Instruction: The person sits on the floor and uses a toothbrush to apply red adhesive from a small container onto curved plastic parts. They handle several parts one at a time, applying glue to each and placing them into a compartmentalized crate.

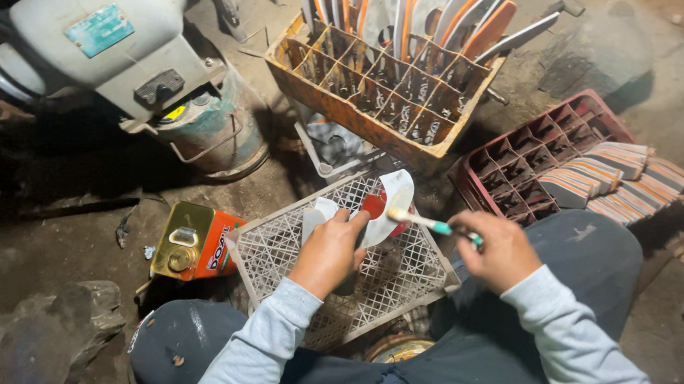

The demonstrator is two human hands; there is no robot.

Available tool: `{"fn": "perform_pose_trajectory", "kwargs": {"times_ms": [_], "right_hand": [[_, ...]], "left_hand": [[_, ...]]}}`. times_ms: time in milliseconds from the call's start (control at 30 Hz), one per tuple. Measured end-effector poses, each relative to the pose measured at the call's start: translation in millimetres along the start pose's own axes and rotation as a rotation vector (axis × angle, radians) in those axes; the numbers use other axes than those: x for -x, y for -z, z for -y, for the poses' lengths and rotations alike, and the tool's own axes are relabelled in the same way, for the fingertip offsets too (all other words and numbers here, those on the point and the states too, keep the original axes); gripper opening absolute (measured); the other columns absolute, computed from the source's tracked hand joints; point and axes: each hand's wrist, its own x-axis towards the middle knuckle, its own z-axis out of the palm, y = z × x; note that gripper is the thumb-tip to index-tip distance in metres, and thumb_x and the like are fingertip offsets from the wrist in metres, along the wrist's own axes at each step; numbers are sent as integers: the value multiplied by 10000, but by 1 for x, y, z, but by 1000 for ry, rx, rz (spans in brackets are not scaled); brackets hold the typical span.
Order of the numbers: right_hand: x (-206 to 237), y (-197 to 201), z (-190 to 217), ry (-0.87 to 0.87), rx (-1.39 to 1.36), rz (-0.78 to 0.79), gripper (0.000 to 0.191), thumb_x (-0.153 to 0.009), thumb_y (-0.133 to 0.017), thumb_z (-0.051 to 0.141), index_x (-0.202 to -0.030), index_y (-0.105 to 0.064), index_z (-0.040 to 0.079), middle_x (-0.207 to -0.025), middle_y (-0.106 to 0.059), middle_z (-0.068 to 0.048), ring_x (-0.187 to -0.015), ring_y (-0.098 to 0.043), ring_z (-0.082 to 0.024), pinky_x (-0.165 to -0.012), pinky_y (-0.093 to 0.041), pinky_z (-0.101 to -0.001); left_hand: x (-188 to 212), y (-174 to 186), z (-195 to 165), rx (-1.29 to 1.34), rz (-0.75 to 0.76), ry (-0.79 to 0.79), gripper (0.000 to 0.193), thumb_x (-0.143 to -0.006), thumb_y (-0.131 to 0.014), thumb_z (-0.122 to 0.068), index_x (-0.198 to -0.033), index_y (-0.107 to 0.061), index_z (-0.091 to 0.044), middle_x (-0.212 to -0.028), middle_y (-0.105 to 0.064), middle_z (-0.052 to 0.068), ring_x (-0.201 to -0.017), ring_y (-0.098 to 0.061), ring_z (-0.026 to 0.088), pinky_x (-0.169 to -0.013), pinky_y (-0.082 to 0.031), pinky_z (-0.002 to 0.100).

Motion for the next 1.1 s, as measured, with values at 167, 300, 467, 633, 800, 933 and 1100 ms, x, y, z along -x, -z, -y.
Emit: {"fn": "perform_pose_trajectory", "kwargs": {"times_ms": [167,300,467,633,800,933,1100], "right_hand": [[-22,23,-31,-48,111,-154,192,-874,-667,133,-1046,-719,64,-961,-737,-169,-875,-727,-344,-792,-565,-403],[-25,-10,-44,11,157,-63,217,-868,-676,165,-1064,-720,82,-997,-738,-169,-911,-711,-380,-817,-561,-459],[-41,-75,-51,-111,280,300,343,-773,-715,171,-1107,-690,96,-1033,-725,-193,-991,-685,-411,-850,-543,-511],[-20,-86,-56,-99,97,-23,450,-839,-646,115,-1288,-610,106,-1070,-651,-200,-936,-673,-433,-814,-552,-521],[-11,-73,-41,-159,124,-83,352,-855,-666,135,-1203,-641,89,-1074,-592,-230,-972,-636,-428,-840,-531,-520],[4,-62,-26,16,-85,-275,404,-878,-664,128,-1278,-620,85,-1139,-594,-207,-1024,-635,-404,-903,-539,-481],[100,8,-68,62,-185,-395,330,-1016,-626,135,-1344,-600,110,-1233,-609,-134,-1055,-661,-264,-982,-565,-372]], "left_hand": [[3,8,5,-8,-61,-35,603,-732,-820,-96,-1297,-609,-91,-1066,-638,200,-894,-682,432,-773,-574,501],[7,34,30,-19,-220,-4,577,-736,-805,-89,-1287,-634,-80,-1060,-647,199,-910,-677,424,-785,-566,493],[6,40,44,-43,-214,-29,611,-701,-834,-127,-1282,-647,-87,-1045,-651,181,-929,-666,419,-781,-549,496],[-9,23,32,-15,-128,-165,585,-704,-839,-165,-1265,-680,-129,-1172,-697,143,-1023,-682,378,-840,-561,445],[-39,-7,51,-25,-222,-377,640,-679,-848,-227,-1290,-684,-132,-1167,-720,119,-1033,-726,308,-873,-570,384],[-50,-29,99,30,-157,-339,677,-679,-871,-214,-1309,-680,-56,-1036,-722,181,-889,-733,276,-808,-568,345],[-81,-53,149,-39,-68,-331,782,-617,-894,-176,-1313,-625,60,-1003,-710,298,-966,-732,361,-879,-575,392]]}}
